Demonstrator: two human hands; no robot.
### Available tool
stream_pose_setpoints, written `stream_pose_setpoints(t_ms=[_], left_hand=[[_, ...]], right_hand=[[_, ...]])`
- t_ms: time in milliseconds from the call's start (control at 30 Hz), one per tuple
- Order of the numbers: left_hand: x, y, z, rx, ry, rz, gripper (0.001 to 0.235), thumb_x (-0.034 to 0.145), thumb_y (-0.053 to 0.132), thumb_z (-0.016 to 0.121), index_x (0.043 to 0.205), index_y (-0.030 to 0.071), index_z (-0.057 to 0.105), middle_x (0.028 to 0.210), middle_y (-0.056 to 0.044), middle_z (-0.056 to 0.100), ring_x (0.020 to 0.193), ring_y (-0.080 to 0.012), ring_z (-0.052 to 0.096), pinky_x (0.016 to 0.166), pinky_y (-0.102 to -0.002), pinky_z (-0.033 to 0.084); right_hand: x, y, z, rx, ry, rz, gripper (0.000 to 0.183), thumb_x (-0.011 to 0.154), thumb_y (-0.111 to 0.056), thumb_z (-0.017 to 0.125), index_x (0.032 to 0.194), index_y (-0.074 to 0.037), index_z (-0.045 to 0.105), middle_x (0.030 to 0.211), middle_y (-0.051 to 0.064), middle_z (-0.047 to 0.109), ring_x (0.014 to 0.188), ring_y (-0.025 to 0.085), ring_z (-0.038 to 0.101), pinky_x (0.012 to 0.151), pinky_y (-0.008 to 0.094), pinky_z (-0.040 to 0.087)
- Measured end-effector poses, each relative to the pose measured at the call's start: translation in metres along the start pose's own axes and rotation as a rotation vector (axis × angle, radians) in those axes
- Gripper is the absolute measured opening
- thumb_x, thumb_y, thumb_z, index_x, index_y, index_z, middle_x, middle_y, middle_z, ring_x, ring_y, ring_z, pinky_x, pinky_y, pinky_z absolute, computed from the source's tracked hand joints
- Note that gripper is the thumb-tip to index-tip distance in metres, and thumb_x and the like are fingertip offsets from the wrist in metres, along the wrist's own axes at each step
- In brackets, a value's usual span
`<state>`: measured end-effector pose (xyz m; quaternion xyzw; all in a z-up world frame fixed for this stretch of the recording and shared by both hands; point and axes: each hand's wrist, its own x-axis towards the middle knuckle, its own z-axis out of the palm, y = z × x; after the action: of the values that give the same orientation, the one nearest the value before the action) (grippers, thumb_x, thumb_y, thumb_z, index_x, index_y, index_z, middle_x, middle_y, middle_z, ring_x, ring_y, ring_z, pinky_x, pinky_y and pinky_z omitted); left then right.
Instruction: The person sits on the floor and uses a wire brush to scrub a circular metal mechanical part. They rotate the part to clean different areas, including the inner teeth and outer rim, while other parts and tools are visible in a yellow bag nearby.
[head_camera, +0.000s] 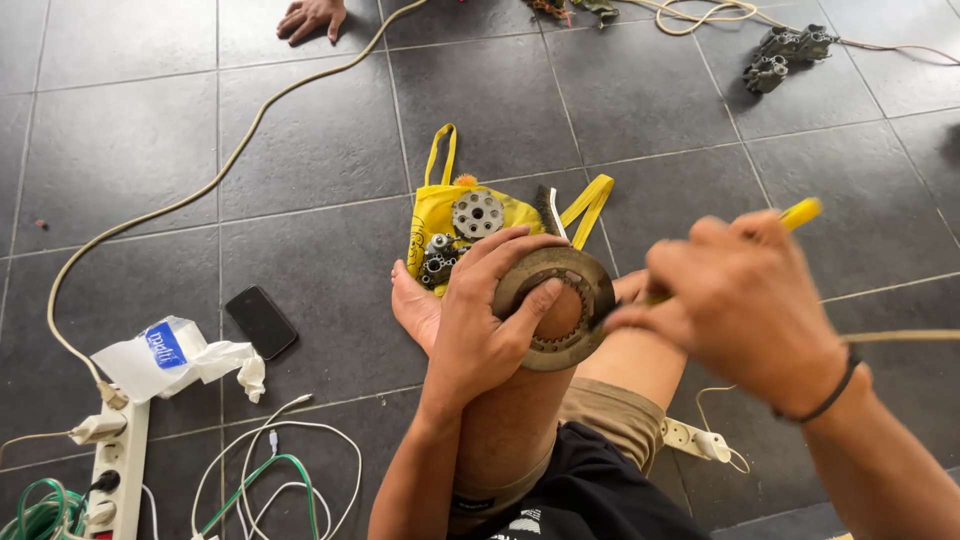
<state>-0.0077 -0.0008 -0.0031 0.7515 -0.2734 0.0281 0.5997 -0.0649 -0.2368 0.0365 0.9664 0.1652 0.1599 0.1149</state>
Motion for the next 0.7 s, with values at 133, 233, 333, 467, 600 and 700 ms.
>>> stream_pose_setpoints(t_ms=[133, 233, 333, 467, 600, 700], left_hand=[[0.002, 0.005, -0.001, 0.009, -0.018, -0.012, 0.030, 0.093, 0.025, 0.063, 0.120, 0.014, 0.070, 0.119, -0.003, 0.075, 0.132, -0.0252, 0.058, 0.115, -0.042, 0.042], [-0.003, 0.002, 0.001, 0.008, -0.017, -0.058, 0.032, 0.093, 0.025, 0.063, 0.123, 0.015, 0.069, 0.125, -0.002, 0.073, 0.135, -0.0234, 0.057, 0.117, -0.042, 0.039], [-0.001, 0.002, -0.001, 0.002, -0.027, -0.048, 0.032, 0.092, 0.025, 0.064, 0.122, 0.016, 0.070, 0.123, -0.006, 0.073, 0.134, -0.0238, 0.057, 0.116, -0.041, 0.040], [0.002, 0.001, 0.001, -0.019, -0.006, -0.054, 0.034, 0.093, 0.026, 0.064, 0.123, 0.011, 0.070, 0.128, -0.012, 0.069, 0.133, -0.0260, 0.058, 0.115, -0.042, 0.043], [0.001, 0.001, -0.001, -0.011, -0.030, -0.070, 0.032, 0.093, 0.026, 0.065, 0.122, 0.014, 0.071, 0.126, -0.008, 0.071, 0.135, -0.0236, 0.056, 0.116, -0.042, 0.041], [0.000, 0.001, -0.001, -0.017, 0.002, -0.062, 0.032, 0.092, 0.024, 0.065, 0.121, 0.012, 0.070, 0.126, -0.010, 0.070, 0.132, -0.0254, 0.059, 0.113, -0.043, 0.044]], right_hand=[[-0.001, -0.010, -0.005, 0.057, 0.002, -0.136, 0.054, 0.087, -0.076, 0.065, 0.079, -0.023, 0.057, 0.074, -0.010, 0.062, 0.072, 0.018, 0.058, 0.073, 0.037, 0.037], [-0.001, 0.001, -0.001, 0.059, 0.015, 0.020, 0.060, 0.071, -0.085, 0.072, 0.072, -0.026, 0.059, 0.068, -0.006, 0.057, 0.067, 0.014, 0.054, 0.088, 0.035, 0.034], [0.000, -0.014, -0.005, -0.019, -0.004, -0.056, 0.058, 0.079, -0.084, 0.067, 0.072, -0.026, 0.059, 0.067, -0.008, 0.060, 0.070, 0.018, 0.059, 0.080, 0.039, 0.038], [-0.001, 0.001, 0.003, 0.083, 0.007, -0.017, 0.056, 0.080, -0.082, 0.065, 0.078, -0.026, 0.062, 0.073, -0.008, 0.062, 0.068, 0.017, 0.055, 0.081, 0.036, 0.034], [-0.003, -0.022, -0.002, 0.082, -0.027, -0.093, 0.052, 0.084, -0.080, 0.063, 0.077, -0.028, 0.060, 0.071, -0.010, 0.063, 0.072, 0.018, 0.057, 0.075, 0.039, 0.034], [-0.003, -0.010, 0.003, 0.078, 0.012, -0.029, 0.061, 0.078, -0.083, 0.068, 0.073, -0.023, 0.057, 0.067, -0.002, 0.056, 0.069, 0.020, 0.057, 0.076, 0.038, 0.040]])
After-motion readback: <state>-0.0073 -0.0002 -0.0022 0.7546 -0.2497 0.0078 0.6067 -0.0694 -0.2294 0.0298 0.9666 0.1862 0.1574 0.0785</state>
